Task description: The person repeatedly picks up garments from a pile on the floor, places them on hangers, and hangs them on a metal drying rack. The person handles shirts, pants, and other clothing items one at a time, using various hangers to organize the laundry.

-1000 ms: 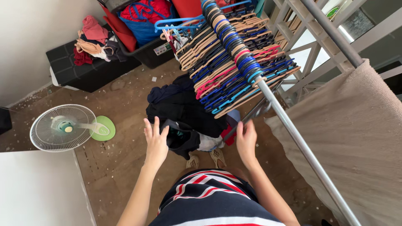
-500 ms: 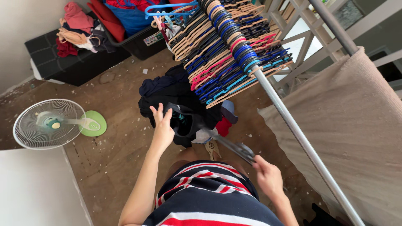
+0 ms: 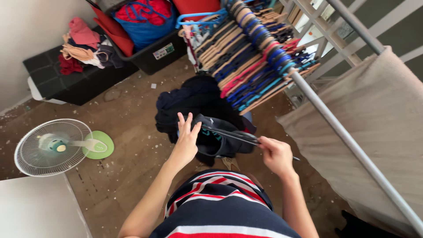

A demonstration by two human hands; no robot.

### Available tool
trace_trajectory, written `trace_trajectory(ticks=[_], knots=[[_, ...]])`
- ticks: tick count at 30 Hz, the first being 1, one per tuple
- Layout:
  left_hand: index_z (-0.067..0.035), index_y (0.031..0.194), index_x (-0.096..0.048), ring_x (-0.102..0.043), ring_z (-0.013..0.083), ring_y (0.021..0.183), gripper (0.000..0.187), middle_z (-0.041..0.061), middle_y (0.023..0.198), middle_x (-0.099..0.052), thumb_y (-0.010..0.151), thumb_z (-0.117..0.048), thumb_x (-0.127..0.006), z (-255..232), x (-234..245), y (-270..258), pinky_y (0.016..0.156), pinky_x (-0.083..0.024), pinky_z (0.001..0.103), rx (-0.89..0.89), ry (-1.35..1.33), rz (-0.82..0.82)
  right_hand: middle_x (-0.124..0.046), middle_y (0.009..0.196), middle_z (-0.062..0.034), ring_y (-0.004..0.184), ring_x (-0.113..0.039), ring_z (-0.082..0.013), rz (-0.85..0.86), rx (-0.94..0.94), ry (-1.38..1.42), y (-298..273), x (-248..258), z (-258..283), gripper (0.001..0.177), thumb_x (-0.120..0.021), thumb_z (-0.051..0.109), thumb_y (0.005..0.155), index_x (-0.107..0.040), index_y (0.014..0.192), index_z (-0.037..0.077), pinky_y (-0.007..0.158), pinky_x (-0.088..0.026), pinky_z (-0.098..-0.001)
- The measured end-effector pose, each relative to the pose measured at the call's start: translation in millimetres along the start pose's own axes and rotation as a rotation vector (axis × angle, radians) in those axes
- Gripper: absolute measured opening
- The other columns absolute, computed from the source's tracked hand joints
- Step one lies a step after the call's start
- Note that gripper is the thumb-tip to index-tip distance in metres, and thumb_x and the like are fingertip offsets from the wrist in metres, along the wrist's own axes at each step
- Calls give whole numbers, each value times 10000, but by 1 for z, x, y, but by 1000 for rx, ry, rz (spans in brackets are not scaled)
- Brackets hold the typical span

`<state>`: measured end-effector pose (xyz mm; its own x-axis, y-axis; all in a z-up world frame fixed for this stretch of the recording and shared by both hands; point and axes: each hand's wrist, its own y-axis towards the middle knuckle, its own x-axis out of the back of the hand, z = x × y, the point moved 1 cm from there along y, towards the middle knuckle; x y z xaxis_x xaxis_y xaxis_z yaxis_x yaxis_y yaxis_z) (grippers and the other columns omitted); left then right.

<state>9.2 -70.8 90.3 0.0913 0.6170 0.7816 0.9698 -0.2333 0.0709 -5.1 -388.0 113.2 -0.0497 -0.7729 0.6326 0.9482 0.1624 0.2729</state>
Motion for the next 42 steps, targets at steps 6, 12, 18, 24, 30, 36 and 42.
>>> trace_trajectory(ticks=[6,12,18,24,30,36,42], knots=[[38,1318,-574,-195,507,1544,566,278,1585,-365,762,146,-562,-14,1,-15,1254,-178,613,-278,-79,12,-717,809,-138,725,-686,-330,81,29,-96,-5,-85,48,155,-705,6,803,-720,952,48,618,-525,-403],[-149,1193,-716,-657,260,939,291,62,979,-694,909,-205,-739,-4,97,-28,862,-454,489,-404,134,68,-691,818,-101,795,-662,-295,-239,334,-93,-3,-107,101,177,-688,-2,749,-691,920,43,906,-490,-423],[-100,1020,-702,-682,246,700,139,74,838,-698,986,-234,-699,23,142,-36,594,-515,335,-296,-215,-285,-761,1008,32,869,-636,-154,-548,459,-360,-44,-173,152,205,-683,126,720,-651,863,268,846,-402,-428],[-80,956,-695,-660,231,606,241,84,777,-672,979,-320,-701,60,172,-42,558,-502,314,-344,-449,-165,-684,997,-78,972,-582,-303,298,196,-430,-15,-242,129,361,-728,342,872,-680,1125,89,865,-413,-454],[-118,852,-690,-610,285,567,321,71,656,-629,875,-426,-777,160,191,-31,515,-452,359,-248,-66,-363,-651,816,-28,872,-580,-262,147,267,-486,9,-151,138,148,-720,249,883,-665,842,118,872,-428,-441],[-112,762,-669,-593,269,579,334,65,644,-603,880,-403,-783,200,142,-23,531,-441,378,-423,-60,-291,-670,835,-25,927,-625,-253,374,-41,-500,13,-131,172,149,-712,234,910,-689,823,115,858,-495,-402],[-55,791,-664,-554,204,536,301,58,650,-607,891,-307,-798,182,107,-5,503,-396,323,-326,-527,-199,-652,1318,-79,1230,-617,-333,-80,355,-304,-12,-122,229,293,-623,64,875,-732,1134,149,1064,-477,-521]])
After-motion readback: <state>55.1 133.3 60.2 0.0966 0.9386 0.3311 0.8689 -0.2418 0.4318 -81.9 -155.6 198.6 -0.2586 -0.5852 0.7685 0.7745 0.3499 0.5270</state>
